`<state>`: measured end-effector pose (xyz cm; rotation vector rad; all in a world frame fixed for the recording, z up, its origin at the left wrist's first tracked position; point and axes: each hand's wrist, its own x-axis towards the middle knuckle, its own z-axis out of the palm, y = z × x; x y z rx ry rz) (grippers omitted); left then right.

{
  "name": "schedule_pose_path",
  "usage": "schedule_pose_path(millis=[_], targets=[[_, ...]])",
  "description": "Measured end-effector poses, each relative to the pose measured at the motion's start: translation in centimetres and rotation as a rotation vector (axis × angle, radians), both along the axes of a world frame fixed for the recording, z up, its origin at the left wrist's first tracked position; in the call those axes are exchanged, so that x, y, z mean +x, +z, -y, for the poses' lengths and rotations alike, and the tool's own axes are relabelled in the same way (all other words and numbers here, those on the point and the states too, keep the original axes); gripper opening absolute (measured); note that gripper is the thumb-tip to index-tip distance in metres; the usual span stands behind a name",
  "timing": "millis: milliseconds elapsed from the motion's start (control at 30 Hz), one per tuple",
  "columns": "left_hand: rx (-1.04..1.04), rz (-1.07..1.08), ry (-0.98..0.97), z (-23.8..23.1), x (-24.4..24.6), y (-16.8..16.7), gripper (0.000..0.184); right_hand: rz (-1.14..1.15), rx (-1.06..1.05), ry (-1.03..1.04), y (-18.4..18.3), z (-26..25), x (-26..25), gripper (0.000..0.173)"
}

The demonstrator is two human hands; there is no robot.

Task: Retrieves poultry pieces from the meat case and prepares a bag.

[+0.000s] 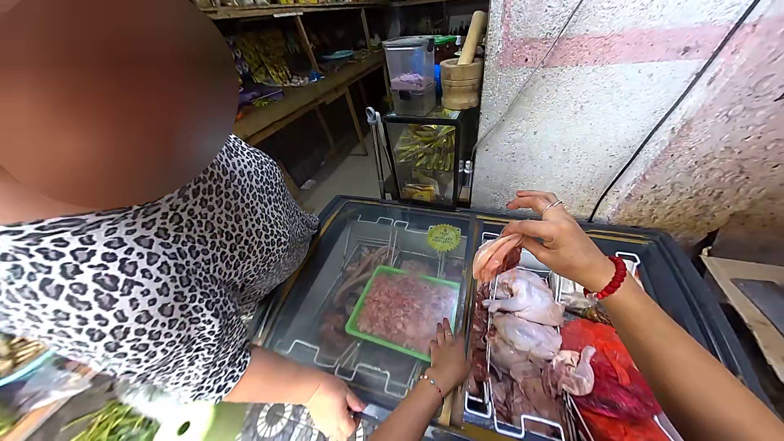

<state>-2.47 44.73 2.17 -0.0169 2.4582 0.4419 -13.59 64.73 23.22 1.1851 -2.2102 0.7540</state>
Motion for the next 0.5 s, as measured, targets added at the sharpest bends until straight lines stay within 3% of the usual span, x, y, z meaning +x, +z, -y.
schedule_pose_path(millis=[333,500], targets=[[0.026,-0.107,0.057,0.8,0.4,-0.5,0.079,0.072,0.087,-0.046,-1.0,-0.8,0.7,0.016],[-0.021,-0.029,-0.015,1.1,0.5,-2.3,0.085,0.385,0.268,-0.132,-6.8,-3.4,4.0,0.014]])
